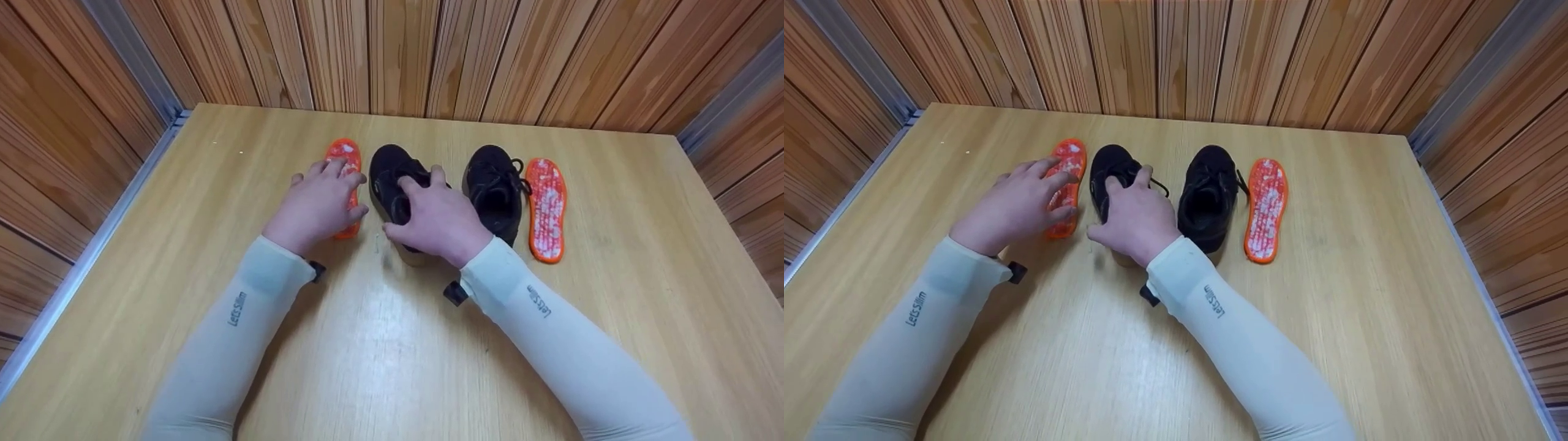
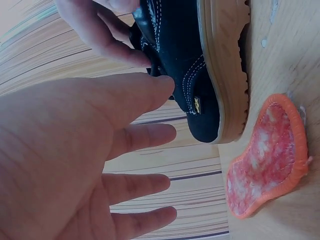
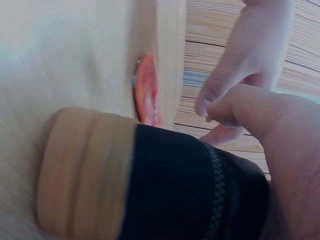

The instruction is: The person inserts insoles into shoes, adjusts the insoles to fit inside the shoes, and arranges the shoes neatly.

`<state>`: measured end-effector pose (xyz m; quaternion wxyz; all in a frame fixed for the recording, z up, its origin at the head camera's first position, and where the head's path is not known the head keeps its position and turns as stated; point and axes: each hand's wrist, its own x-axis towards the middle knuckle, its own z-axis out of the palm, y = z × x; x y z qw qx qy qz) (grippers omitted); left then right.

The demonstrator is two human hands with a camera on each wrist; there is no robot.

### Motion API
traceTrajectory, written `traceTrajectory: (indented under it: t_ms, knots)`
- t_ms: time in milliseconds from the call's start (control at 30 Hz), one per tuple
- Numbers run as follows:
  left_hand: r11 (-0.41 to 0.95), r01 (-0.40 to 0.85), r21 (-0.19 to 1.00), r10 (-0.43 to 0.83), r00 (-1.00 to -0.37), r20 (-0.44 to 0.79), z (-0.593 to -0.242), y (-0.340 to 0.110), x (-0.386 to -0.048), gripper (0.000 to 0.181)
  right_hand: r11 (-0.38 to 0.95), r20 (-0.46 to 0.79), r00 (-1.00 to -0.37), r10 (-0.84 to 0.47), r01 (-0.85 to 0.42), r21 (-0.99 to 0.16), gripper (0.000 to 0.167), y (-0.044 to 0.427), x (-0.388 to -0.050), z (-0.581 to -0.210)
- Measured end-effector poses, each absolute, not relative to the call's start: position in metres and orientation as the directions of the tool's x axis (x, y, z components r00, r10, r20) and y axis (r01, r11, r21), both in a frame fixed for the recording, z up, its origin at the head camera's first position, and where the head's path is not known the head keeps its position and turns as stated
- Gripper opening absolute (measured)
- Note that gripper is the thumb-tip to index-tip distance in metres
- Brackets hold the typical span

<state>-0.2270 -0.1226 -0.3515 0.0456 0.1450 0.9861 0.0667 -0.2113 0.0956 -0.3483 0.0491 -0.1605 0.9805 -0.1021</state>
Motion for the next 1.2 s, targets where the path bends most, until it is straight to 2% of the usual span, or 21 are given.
traceTrajectory:
  t_ms: [200,433,800,1200]
  knots:
    - [0.945,0.297,0.136,0.308,-0.949,-0.063,-0.351,-0.123,-0.226,0.063,0.941,-0.068,-0.957,-0.282,-0.263,-0.213,0.097,0.091,-0.212,-0.354]
    - [0.946,0.291,0.145,0.303,-0.951,-0.070,-0.351,-0.124,-0.224,0.061,0.936,-0.067,-0.954,-0.294,-0.273,-0.222,0.090,0.090,-0.213,-0.355]
    - [0.940,0.307,0.149,0.319,-0.946,-0.061,-0.349,-0.122,-0.224,0.060,0.941,-0.102,-0.951,-0.293,-0.267,-0.210,0.088,0.097,-0.218,-0.353]
    - [0.939,0.309,0.154,0.321,-0.945,-0.060,-0.350,-0.123,-0.222,0.060,0.921,-0.080,-0.934,-0.348,-0.324,-0.217,0.083,0.108,-0.221,-0.353]
